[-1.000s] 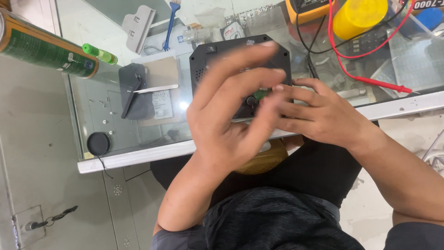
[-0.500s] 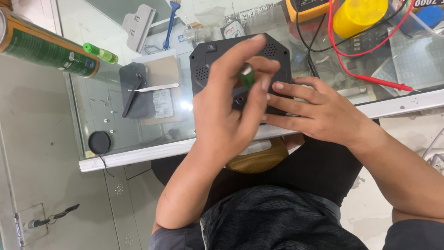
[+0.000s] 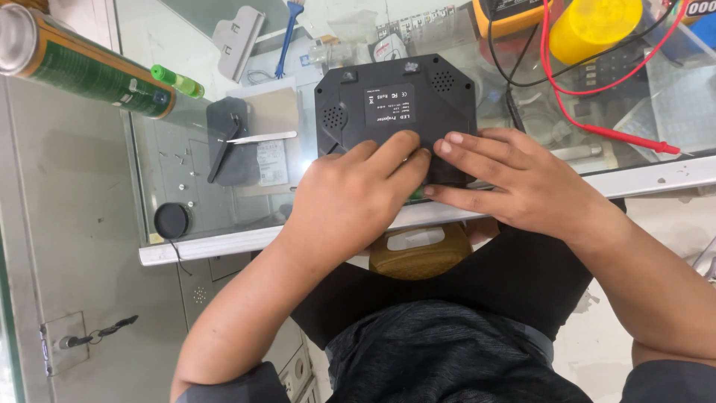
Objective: Using a screwdriver to remove and then reinstall screws on the bottom of a portable LED projector.
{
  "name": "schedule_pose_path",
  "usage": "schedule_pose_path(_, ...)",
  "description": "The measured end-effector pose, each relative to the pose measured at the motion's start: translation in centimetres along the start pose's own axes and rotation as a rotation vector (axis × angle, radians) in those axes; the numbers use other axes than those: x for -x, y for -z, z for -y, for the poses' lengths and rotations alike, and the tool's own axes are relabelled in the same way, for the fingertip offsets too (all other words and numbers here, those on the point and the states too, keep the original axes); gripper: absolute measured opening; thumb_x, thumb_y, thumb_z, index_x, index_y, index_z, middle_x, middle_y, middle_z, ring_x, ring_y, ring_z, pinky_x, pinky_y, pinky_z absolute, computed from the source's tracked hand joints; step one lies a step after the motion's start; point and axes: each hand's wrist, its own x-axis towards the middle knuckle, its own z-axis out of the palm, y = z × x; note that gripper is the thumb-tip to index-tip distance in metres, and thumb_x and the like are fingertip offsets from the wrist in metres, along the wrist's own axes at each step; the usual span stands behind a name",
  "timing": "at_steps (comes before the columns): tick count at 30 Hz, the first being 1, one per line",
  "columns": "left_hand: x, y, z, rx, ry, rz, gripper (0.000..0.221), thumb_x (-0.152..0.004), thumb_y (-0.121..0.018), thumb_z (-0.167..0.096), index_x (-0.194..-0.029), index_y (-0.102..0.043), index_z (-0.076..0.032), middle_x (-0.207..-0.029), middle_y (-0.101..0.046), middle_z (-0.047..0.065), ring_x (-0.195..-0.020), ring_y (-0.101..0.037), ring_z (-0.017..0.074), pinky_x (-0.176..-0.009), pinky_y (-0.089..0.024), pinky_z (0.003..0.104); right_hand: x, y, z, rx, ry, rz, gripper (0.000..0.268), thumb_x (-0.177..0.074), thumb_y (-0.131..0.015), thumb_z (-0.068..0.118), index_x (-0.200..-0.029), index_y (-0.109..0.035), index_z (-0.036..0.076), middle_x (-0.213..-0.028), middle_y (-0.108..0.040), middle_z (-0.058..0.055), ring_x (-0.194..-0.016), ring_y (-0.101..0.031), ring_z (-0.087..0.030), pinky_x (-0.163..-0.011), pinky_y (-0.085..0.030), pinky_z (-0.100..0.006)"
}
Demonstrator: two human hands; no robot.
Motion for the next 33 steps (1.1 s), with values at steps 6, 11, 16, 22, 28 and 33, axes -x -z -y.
schedule_pose_path(6,-0.7,-0.3,-0.9,-0.25,-0.152,-0.05,0.028,-0.101,-0.059,-0.009,-0.079,-0.054,-0.025,-0.078,-0.044,-0.007,-0.057,-0.037,0.0094,-0.048,-0.027,0.025,-0.2,0.1,0.1,-0.02,-0.001,-0.011,0.018,-0.108,-0.058,0.006,-0.12,-0.07,0.013,-0.15,-0.053,-0.02,-0.141,-0.051,-0.03,-0.099,-0.056,-0.05)
schedule_pose_path(11,-1.3,-1.1,-0.6,-0.334,-0.202,-0.05,0.021,-0.102,-0.049,-0.011,-0.088,-0.06,-0.023,-0.076,-0.042,-0.007,-0.058,-0.036,0.0072,-0.048,-0.025,0.024,0.1,-0.2,0.3,-0.009,-0.025,-0.015,0.024,-0.105,-0.062,0.0,-0.118,-0.074,0.016,-0.148,-0.05,-0.023,-0.135,-0.055,-0.032,-0.102,-0.056,-0.051)
schedule_pose_path(16,-0.5,-0.2,0.6,-0.144,-0.048,-0.072,0.021,-0.1,-0.054,-0.006,-0.083,-0.051,-0.019,-0.078,-0.046,-0.004,-0.057,-0.044,0.0084,-0.042,-0.029,0.026,1.1,-0.7,0.2,-0.035,0.002,-0.005,0.042,-0.102,-0.062,-0.004,-0.137,-0.066,0.019,-0.152,-0.047,-0.023,-0.13,-0.06,-0.038,-0.101,-0.057,-0.055)
schedule_pose_path(22,8.1,-0.5,5.8,0.186,0.716,0.199,0.01,-0.088,-0.07,-0.019,-0.094,-0.062,-0.018,-0.096,-0.065,-0.003,-0.069,-0.064,0.0243,-0.05,-0.047,0.041,1.6,-0.8,0.0,0.014,0.024,0.07,0.05,-0.102,-0.059,-0.008,-0.143,-0.061,0.021,-0.163,-0.037,-0.019,-0.141,-0.055,-0.036,-0.095,-0.058,-0.051)
schedule_pose_path(28,13.1,-2.6,7.5,0.117,0.887,0.377,0.015,-0.094,-0.069,-0.019,-0.09,-0.056,-0.011,-0.089,-0.058,0.004,-0.081,-0.059,0.0314,-0.051,-0.045,0.049,2.0,-1.6,0.2,0.062,-0.018,0.041,0.04,-0.097,-0.082,0.015,-0.135,-0.07,0.023,-0.155,-0.049,-0.019,-0.131,-0.065,-0.037,-0.091,-0.062,-0.05)
schedule_pose_path(33,16.1,-1.2,10.8,0.08,0.974,-0.054,0.018,-0.095,-0.066,-0.008,-0.11,-0.067,-0.017,-0.106,-0.071,-0.002,-0.098,-0.068,0.0231,-0.079,-0.05,0.037,3.4,-2.6,-0.2,0.046,-0.028,-0.015,0.032,-0.099,-0.084,0.013,-0.13,-0.077,0.019,-0.147,-0.059,-0.024,-0.134,-0.065,-0.042,-0.097,-0.063,-0.055)
